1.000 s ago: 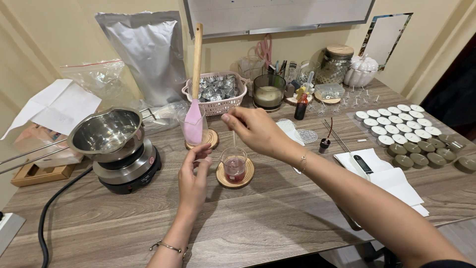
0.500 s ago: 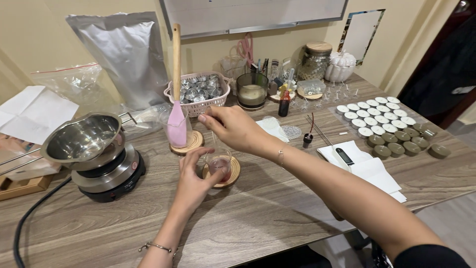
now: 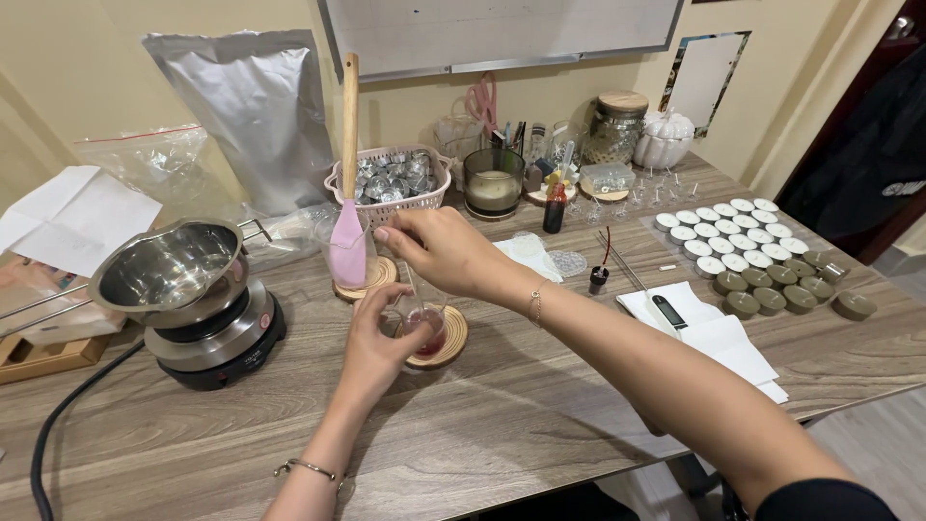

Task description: Mix liquid ingredients in a beaker using a glass rod and pipette for candle making.

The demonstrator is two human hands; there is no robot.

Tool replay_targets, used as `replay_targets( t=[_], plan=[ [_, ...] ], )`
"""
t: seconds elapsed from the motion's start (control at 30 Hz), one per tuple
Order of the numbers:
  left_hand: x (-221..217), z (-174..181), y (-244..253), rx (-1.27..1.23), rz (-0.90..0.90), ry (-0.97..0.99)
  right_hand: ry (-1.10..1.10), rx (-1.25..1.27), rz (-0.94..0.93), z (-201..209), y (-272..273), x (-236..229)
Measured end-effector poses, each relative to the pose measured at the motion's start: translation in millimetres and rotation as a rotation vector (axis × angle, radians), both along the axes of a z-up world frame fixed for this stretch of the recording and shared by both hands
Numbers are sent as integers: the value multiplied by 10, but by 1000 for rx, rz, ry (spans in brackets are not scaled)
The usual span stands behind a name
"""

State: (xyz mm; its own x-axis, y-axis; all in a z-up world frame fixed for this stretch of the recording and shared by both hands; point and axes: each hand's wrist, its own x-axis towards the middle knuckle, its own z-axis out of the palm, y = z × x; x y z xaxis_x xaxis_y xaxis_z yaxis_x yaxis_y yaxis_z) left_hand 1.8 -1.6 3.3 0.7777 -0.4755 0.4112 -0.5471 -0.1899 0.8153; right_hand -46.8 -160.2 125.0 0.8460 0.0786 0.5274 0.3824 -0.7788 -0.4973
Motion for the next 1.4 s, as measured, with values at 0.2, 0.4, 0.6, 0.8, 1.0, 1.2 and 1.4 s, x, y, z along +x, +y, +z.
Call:
replay_targets(
  t=[0.2,0.4,0.6,0.8,1.0,1.2,1.4],
  plan=[
    [11,62,18,-42,12,-90,-44,-31,19,109,-59,67],
    [11,260,36,-78,35,-86,5,-49,-36,363,-80,21],
    [-36,915,80,-55,-18,116,143,40,-58,975,-134,8],
    [-29,1399,47,-196,-159,89,64,275,131,1342,-355,107],
    [-122,1840,43,-225,-225,267,-33,285,152,1682,-472,44],
    [-190,2078,56,-200,-263,229,26,405,227,1918,-395,-122],
    [-158,2162,28,-175,-254,187,-3,336,140,1972,-316,-97]
  ],
)
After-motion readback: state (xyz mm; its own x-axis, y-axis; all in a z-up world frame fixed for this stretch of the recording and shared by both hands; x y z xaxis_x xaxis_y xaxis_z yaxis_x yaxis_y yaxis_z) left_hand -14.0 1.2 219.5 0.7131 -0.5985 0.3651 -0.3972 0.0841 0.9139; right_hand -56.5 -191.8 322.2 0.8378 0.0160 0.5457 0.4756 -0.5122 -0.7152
